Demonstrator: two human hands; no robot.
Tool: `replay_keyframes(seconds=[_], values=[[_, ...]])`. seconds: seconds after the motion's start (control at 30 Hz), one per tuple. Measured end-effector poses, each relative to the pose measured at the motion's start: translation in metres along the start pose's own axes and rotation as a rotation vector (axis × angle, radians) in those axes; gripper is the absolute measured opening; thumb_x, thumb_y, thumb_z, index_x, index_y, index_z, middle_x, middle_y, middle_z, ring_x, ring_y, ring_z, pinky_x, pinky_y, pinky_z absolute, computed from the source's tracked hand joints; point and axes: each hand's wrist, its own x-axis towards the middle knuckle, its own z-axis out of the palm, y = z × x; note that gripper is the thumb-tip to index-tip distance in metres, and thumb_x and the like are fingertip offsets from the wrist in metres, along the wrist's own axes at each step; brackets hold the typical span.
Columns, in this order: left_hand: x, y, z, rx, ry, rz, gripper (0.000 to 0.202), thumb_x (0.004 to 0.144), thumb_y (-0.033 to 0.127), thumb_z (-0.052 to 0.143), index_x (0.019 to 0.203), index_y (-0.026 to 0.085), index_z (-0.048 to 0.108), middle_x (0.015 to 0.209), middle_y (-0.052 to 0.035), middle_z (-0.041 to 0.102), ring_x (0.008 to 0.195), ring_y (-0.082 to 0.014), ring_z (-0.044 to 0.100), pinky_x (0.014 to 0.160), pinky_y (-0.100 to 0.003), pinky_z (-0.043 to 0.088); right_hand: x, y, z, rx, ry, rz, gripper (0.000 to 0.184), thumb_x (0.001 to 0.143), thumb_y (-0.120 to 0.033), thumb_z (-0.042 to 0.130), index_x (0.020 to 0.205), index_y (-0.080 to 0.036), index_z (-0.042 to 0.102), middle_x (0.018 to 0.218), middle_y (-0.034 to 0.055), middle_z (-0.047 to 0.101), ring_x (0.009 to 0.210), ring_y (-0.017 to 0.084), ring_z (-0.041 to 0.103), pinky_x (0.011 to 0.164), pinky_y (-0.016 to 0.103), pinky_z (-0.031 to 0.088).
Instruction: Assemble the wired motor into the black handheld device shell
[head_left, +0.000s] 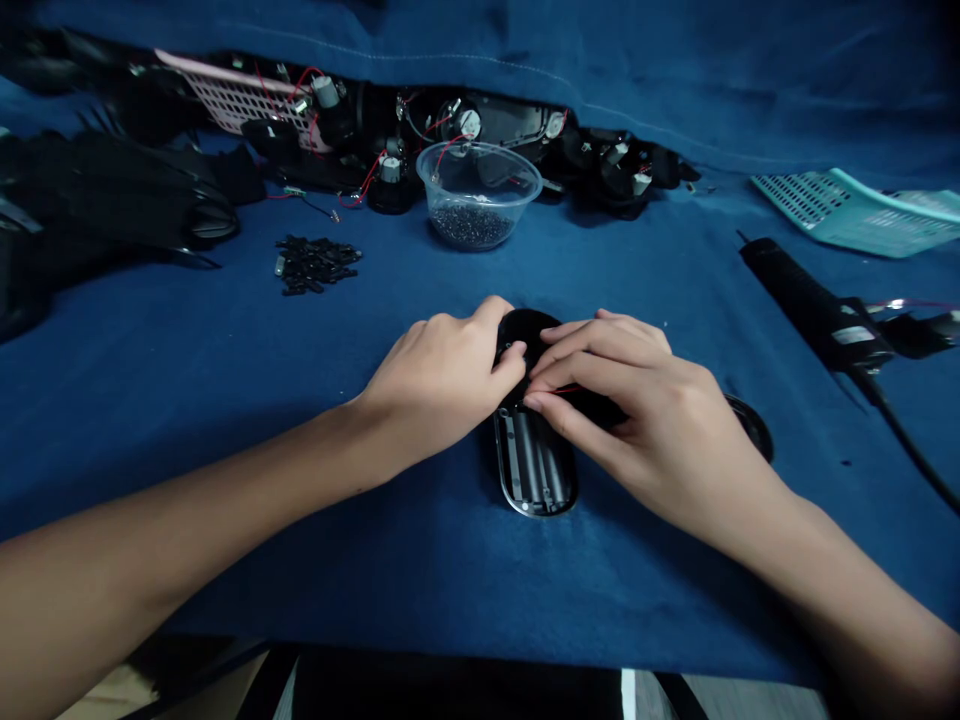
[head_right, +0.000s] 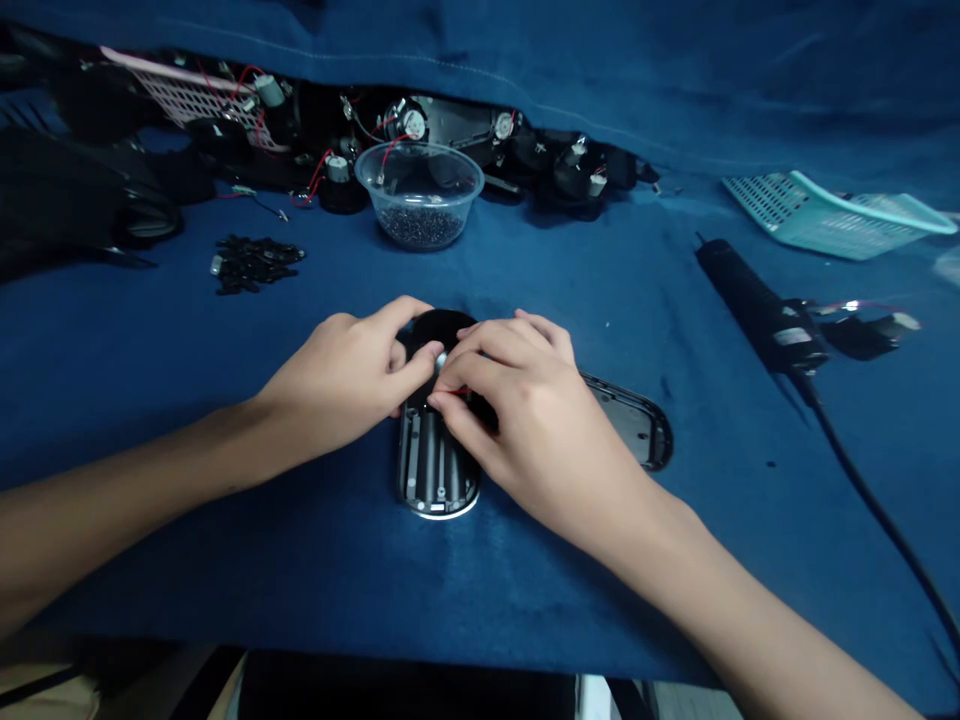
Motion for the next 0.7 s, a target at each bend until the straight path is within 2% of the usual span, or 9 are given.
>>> replay_keyframes(seconds=[0.37, 0.7], values=[[-0.0001, -0.0017, 0.0058, 0.038, 0.032, 0.015, 0.034, 0.094, 0.038, 0.043, 0.120, 0.022, 0.058, 0.069, -0.0024, 0.067, 0.060, -0.0182, 0.063, 0.063, -0.029, 0.047, -0.0011, -0.0036, 0.0016, -0.109, -0.002, -0.057, 0.008, 0.093, -0.021, 0.059, 0.093, -0.019, 0.067, 0.102, 0.0061, 0.071, 0.103, 0.024, 0.066, 0.113, 0.054, 0.033], [-0.0009, -0.0008, 0.0061, 0.076, 0.039, 0.025, 0.033, 0.095, 0.035, 0.042, 0.117, 0.019, 0.060, 0.069, -0.0040, 0.066, 0.059, -0.0184, 0.062, 0.065, -0.031, 0.048, 0.0012, -0.0054, 0.0026, -0.096, -0.044, -0.082, 0.010, 0.094, -0.018, 0.056, 0.095, -0.020, 0.066, 0.100, 0.0031, 0.072, 0.093, 0.019, 0.068, 0.110, 0.045, 0.037]])
